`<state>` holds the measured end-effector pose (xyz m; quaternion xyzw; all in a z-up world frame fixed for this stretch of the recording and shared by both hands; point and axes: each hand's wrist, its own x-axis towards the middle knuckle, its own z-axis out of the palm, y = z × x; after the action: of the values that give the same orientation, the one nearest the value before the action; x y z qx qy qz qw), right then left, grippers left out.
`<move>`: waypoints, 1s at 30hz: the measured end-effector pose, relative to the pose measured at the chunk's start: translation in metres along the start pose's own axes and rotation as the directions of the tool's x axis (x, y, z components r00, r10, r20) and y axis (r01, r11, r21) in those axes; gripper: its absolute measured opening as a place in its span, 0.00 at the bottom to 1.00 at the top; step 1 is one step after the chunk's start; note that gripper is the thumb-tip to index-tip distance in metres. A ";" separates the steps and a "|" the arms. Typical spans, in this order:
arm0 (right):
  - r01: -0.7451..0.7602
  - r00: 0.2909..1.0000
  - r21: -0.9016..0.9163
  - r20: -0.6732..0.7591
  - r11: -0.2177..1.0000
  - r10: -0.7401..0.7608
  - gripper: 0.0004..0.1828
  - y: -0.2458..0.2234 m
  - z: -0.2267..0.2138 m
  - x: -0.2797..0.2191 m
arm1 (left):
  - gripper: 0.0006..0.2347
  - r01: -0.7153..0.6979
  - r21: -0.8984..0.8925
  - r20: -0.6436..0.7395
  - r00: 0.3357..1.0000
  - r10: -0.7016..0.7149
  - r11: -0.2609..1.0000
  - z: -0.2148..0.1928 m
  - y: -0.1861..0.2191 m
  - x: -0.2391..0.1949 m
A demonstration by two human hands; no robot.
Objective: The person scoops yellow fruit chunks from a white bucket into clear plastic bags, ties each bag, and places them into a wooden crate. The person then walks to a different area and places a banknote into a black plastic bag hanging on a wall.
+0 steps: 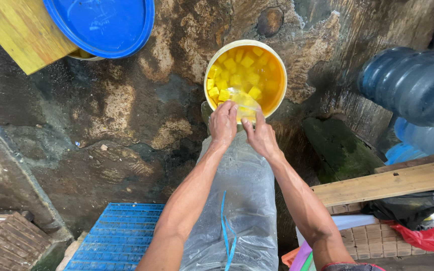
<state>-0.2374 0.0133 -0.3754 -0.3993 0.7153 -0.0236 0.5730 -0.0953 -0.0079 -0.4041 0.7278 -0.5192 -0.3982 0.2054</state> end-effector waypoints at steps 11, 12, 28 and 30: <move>0.284 0.924 0.466 -0.368 0.838 -0.109 0.21 0.081 0.044 0.115 | 0.05 0.451 -0.892 0.400 0.781 -0.479 -0.011 -0.004 -0.089 0.015; 0.361 0.843 0.147 -0.473 0.921 -0.255 0.25 0.088 0.046 0.140 | 0.05 0.435 -0.900 0.380 0.807 -0.452 0.021 -0.006 -0.090 0.011; 0.247 0.859 -0.524 -0.269 0.815 -0.434 0.29 0.083 0.091 0.225 | 0.06 0.471 -0.862 0.398 0.858 -0.326 0.189 -0.053 -0.057 -0.028; 0.221 0.870 -0.475 -0.299 0.852 -0.392 0.27 0.089 0.099 0.228 | 0.06 0.478 -0.857 0.406 0.855 -0.322 0.190 -0.050 -0.055 -0.029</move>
<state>-0.2084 -0.0210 -0.6358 -0.6130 0.7265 -0.0375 0.3082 -0.0273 0.0339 -0.4026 0.5483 0.0078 -0.7100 0.4418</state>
